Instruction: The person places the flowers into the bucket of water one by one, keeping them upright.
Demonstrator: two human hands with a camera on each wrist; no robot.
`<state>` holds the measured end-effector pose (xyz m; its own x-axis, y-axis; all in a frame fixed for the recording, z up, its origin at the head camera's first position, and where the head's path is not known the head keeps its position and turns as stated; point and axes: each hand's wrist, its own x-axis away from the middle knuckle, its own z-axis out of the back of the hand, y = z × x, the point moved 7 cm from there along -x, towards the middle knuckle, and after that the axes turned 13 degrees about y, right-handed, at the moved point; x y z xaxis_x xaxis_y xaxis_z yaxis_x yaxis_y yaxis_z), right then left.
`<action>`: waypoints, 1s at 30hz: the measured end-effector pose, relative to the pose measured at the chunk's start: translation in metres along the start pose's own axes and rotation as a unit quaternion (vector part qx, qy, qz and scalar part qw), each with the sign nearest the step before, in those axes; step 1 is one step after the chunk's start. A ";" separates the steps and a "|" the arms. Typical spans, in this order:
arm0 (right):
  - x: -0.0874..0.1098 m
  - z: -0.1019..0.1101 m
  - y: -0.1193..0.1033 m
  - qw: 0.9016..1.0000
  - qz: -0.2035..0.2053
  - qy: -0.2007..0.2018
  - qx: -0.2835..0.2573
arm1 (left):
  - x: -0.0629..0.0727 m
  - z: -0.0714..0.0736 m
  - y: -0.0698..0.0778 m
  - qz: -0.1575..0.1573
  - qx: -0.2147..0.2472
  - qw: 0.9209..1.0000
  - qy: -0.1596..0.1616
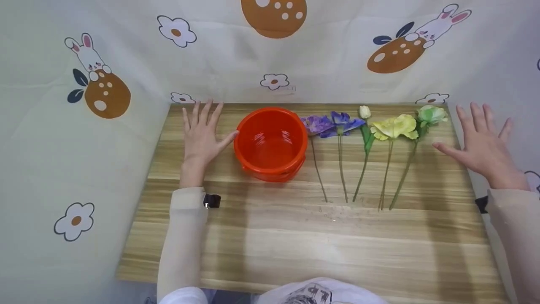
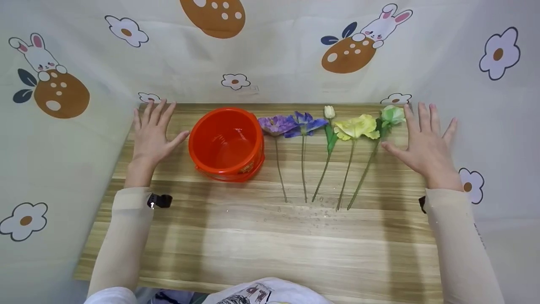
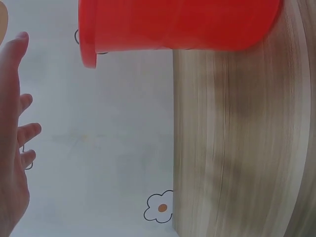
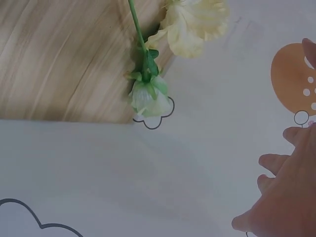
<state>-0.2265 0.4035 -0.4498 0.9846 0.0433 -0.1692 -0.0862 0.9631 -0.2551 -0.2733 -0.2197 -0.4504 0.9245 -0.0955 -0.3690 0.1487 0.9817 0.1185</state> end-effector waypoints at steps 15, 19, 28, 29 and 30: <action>0.003 -0.016 0.002 1.000 0.001 -0.007 -0.013 | 0.008 -0.002 0.006 -0.025 0.035 0.999 0.020; 0.004 -0.022 0.003 1.000 0.002 -0.012 -0.022 | 0.010 -0.004 0.006 -0.027 0.044 0.998 0.022; 0.008 -0.032 0.006 0.999 0.007 -0.014 -0.043 | 0.017 -0.007 0.007 -0.027 0.072 0.996 0.034; 0.009 -0.033 0.007 0.999 0.006 -0.015 -0.045 | 0.017 -0.008 0.007 -0.027 0.076 0.996 0.035; 0.009 -0.034 0.007 0.999 0.006 -0.016 -0.048 | 0.018 -0.008 0.008 -0.027 0.079 0.996 0.036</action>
<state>-0.2235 0.4015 -0.4858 0.9876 0.0638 -0.1432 -0.1101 0.9324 -0.3442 -0.2583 -0.2127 -0.4639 0.8872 -0.1305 -0.4425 0.2565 0.9368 0.2378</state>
